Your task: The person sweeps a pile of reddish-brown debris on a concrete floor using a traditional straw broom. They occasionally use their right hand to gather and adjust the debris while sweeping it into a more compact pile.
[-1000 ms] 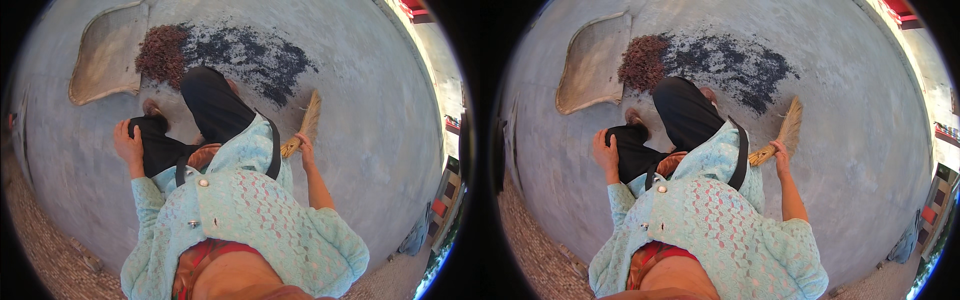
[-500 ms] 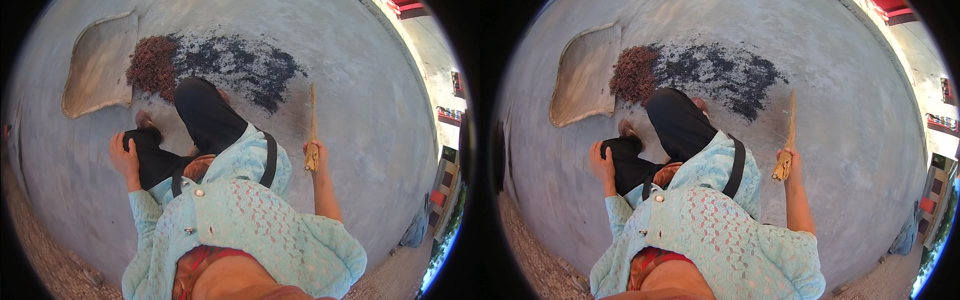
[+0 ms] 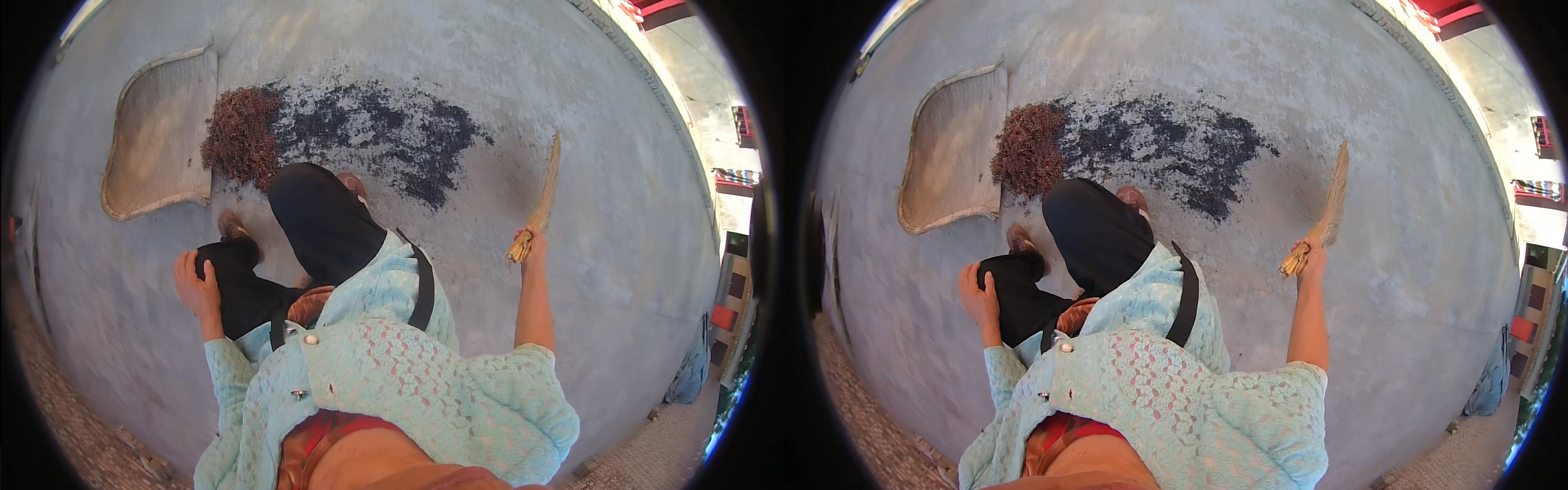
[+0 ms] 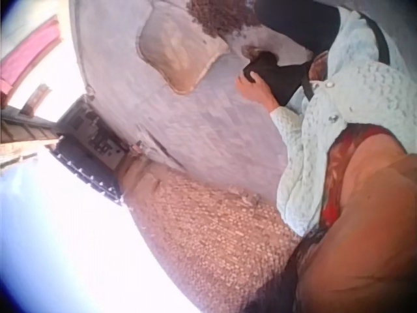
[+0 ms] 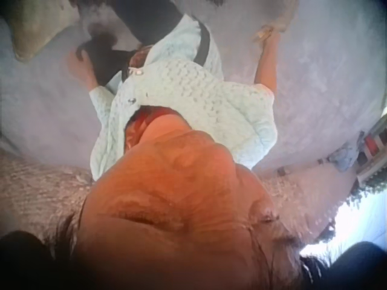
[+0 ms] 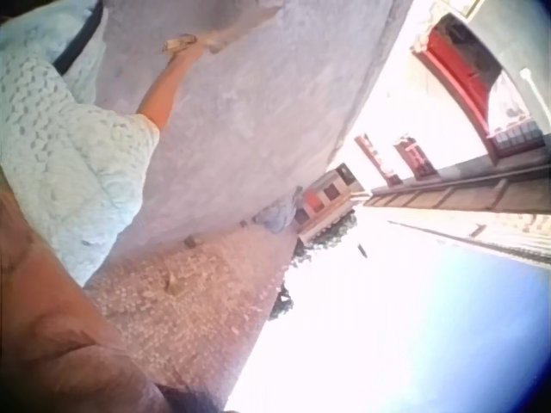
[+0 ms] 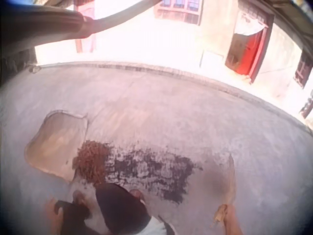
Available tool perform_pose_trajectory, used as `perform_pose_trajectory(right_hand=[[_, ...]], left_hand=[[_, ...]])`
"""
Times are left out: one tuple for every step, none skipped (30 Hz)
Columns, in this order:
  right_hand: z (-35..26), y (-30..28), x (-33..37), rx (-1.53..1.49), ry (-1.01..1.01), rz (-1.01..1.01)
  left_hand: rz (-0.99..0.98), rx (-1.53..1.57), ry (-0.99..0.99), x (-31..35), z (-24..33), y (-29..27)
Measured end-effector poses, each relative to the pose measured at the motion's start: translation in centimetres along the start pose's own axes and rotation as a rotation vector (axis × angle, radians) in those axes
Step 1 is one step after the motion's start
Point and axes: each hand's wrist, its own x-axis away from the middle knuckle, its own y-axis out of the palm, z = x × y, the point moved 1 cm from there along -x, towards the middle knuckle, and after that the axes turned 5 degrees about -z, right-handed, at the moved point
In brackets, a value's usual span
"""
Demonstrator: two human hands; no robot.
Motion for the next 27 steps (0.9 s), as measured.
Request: perform_pose_trajectory(right_hand=[[-0.3, -0.7, -1.5, 0.019, -0.026, -0.012], [-0.8, -1.6, -3.4, 0.04, -0.054, -0.026], [-1.2, -1.9, -5.3, 0.061, -0.084, -0.044], [-1.7, -1.9, -6.6, 0.002, -0.08, -0.033], [-2.1, -1.9, -7.8, -0.056, -0.076, -0.021], [-2.6, -0.9, -9.3, -0.117, -0.077, -0.023], [-2.8, -0.3, -10.1, -0.162, -0.044, -0.016], [-3.0, 0.5, -10.8, -0.208, -0.011, -0.009], [-2.9, 1.7, -11.6, -0.248, 0.027, -0.008], [-2.5, 2.4, -11.9, -0.182, 0.039, -0.013], [-2.0, 3.4, -12.5, -0.117, 0.051, -0.017], [-0.9, 4.8, -12.7, -0.048, 0.073, -0.029], [0.0, 6.3, -12.0, -0.011, 0.114, -0.079], [1.1, 7.7, -11.1, 0.025, 0.154, -0.13], [2.6, 8.9, -10.2, 0.084, 0.133, -0.149], [3.8, 9.7, -9.2, 0.144, 0.108, -0.162], [5.0, 10.3, -8.1, 0.204, 0.083, -0.176], [5.9, 10.5, -7.0, 0.241, 0.072, -0.184], [6.9, 10.5, -6.0, 0.278, 0.064, -0.193], [7.9, 10.4, -4.8, 0.314, 0.055, -0.202], [8.2, 10.7, -3.0, 0.321, 0.069, -0.254], [7.8, 11.0, -0.3, 0.329, 0.088, -0.305], [6.9, 11.2, 2.4, 0.339, 0.103, -0.353], [6.2, 11.0, 4.5, 0.352, 0.119, -0.382], [5.5, 10.8, 6.4, 0.366, 0.135, -0.409], [4.7, 10.7, 8.3, 0.378, 0.151, -0.439], [3.6, 10.8, 10.5, 0.391, 0.171, -0.403]], left_hand=[[0.0, -0.003, 0.007, 0.1, -0.1, -0.2], [0.0, -0.004, 0.011, 0.0, -0.1, -0.2], [0.005, -0.004, 0.013, 0.0, 0.0, -0.1], [0.005, 0.003, 0.015, 0.1, -0.1, -0.2], [0.004, 0.01, 0.017, 0.2, -0.3, -0.2], [0.016, 0.019, 0.014, 0.2, -0.5, 0.0], [0.017, 0.015, 0.014, 0.2, -0.6, 0.0], [0.017, 0.012, 0.016, 0.2, -0.8, 0.1], [0.018, 0.005, 0.009, 0.4, -0.9, 0.0], [0.005, -0.006, -0.006, 0.2, -0.5, 0.0], [-0.007, -0.017, -0.021, 0.1, 0.1, 0.0], [-0.018, -0.038, -0.046, 0.2, 0.3, -0.4], [-0.017, -0.069, -0.031, 0.1, 0.4, -0.7], [-0.015, -0.1, -0.016, 0.1, 0.3, -0.9], [-0.014, -0.125, -0.003, 0.1, 0.1, -0.9], [-0.01, -0.121, -0.003, 0.1, 0.2, -0.8], [-0.005, -0.117, -0.004, 0.0, 0.3, -0.6], [-0.001, -0.108, -0.005, 0.0, 0.3, -0.4], [-0.004, -0.089, -0.002, -0.1, 0.2, -0.2], [-0.007, -0.069, 0.001, -0.2, 0.1, 0.1], [-0.009, -0.054, -0.004, 0.0, -0.1, 0.1], [-0.011, -0.058, -0.023, 0.1, -0.1, -0.2], [-0.014, -0.056, -0.042, 0.2, 0.3, -0.3], [-0.017, -0.05, -0.059, 0.2, 0.5, -0.3], [-0.024, -0.041, -0.062, 0.2, 0.4, -0.2], [-0.028, -0.033, -0.067, 0.2, 0.3, 0.0], [-0.032, -0.026, -0.071, 0.3, 0.3, 0.0]])
